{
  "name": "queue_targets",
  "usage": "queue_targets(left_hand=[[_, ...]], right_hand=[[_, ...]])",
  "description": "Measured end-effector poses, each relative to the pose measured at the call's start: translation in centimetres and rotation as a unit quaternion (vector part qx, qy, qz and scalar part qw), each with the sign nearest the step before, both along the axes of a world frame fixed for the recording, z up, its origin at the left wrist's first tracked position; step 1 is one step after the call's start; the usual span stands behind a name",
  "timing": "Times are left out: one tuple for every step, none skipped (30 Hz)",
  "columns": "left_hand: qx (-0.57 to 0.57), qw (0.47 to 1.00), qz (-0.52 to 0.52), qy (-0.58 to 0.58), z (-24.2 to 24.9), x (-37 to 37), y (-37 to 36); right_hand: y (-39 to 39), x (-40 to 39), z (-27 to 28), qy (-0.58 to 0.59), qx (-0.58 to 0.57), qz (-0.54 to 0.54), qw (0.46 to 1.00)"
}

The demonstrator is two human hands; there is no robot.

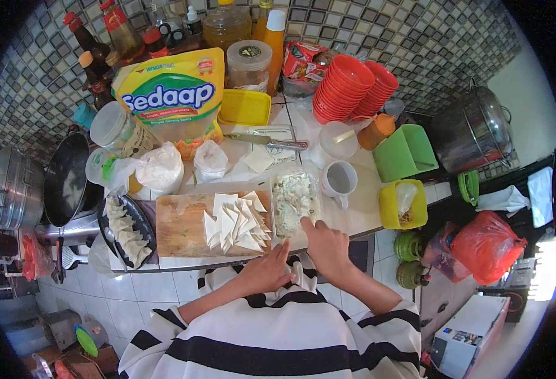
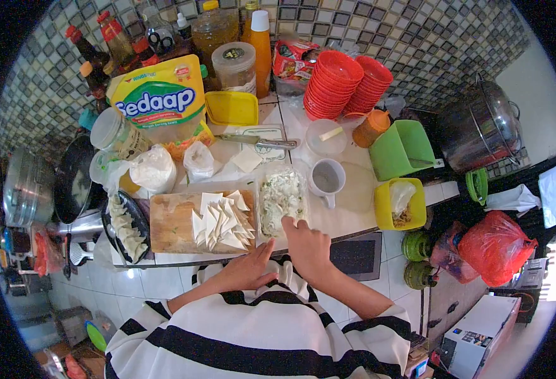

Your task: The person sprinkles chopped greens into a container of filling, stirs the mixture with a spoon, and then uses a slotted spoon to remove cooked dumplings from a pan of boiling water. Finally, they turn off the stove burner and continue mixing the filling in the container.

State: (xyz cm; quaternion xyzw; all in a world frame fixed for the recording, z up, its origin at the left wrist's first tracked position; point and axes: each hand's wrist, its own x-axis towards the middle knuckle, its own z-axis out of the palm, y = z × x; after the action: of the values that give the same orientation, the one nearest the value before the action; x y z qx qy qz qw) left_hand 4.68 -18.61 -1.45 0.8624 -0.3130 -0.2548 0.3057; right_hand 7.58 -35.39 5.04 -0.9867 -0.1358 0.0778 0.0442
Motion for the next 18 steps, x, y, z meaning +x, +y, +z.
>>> queue_targets(left_hand=[[0.0,1.0,0.0,-0.002,-0.3,0.0,0.0],[-0.015,0.999,0.007,-0.038,-0.7,-0.2,-0.1],[-0.029,0.997,0.014,-0.073,-1.0,-0.3,-0.1],[-0.029,0.997,0.015,-0.073,-1.2,-0.4,-0.1],[-0.026,0.997,0.014,-0.073,-1.0,-0.4,-0.1],[-0.024,0.997,0.013,-0.073,-0.8,-0.4,-0.1],[-0.025,0.997,0.012,-0.073,-0.7,-0.3,-0.2],[-0.02,0.997,0.012,-0.069,-0.6,-0.3,-0.2],[-0.015,0.998,0.014,-0.066,-0.5,-0.3,-0.2],[-0.016,0.998,0.015,-0.066,-0.3,-0.2,-0.3],[-0.008,0.998,0.017,-0.052,-0.2,-0.2,-0.4],[0.001,0.999,0.018,-0.037,-0.2,-0.2,-0.3],[0.001,0.999,0.019,-0.037,-0.2,-0.2,-0.3],[-0.002,0.999,0.022,-0.042,-0.3,-0.2,-0.3],[-0.007,0.999,0.023,-0.047,-0.4,-0.2,-0.4],[-0.008,0.999,0.024,-0.046,-0.3,-0.2,-0.5],[-0.002,0.999,0.022,-0.043,-0.1,-0.1,-0.5],[0.006,0.999,0.02,-0.041,0.0,-0.2,-0.5]], right_hand=[[0.1,0.6,0.1,-0.006,-0.008,-0.004,1.0],[0.2,1.0,0.4,-0.007,-0.009,-0.003,1.0],[0.4,1.3,0.7,-0.027,-0.015,-0.028,0.999],[0.5,1.7,1.0,-0.047,-0.02,-0.053,0.997],[0.5,2.3,0.7,-0.048,-0.021,-0.052,0.997],[0.2,3.1,0.0,-0.068,-0.026,-0.056,0.996],[-0.1,3.7,-0.7,-0.088,-0.03,-0.061,0.994],[-0.3,4.1,-1.5,-0.088,-0.031,-0.062,0.994],[-0.5,4.5,-2.3,-0.09,-0.036,-0.033,0.995],[-0.6,4.8,-2.6,-0.093,-0.04,-0.002,0.995],[-0.5,4.5,-2.6,-0.093,-0.041,0.0,0.995],[-0.2,3.5,-2.5,-0.095,-0.049,0.016,0.994],[0.0,2.5,-2.3,-0.097,-0.057,0.032,0.993],[0.0,1.5,-2.0,-0.096,-0.058,0.034,0.993],[-0.1,0.5,-1.4,-0.077,-0.064,0.054,0.993],[-0.3,-0.1,-0.7,-0.058,-0.07,0.075,0.993],[-0.6,-0.1,0.2,-0.057,-0.071,0.075,0.993],[-0.9,0.0,1.1,-0.026,-0.077,0.064,0.995]])
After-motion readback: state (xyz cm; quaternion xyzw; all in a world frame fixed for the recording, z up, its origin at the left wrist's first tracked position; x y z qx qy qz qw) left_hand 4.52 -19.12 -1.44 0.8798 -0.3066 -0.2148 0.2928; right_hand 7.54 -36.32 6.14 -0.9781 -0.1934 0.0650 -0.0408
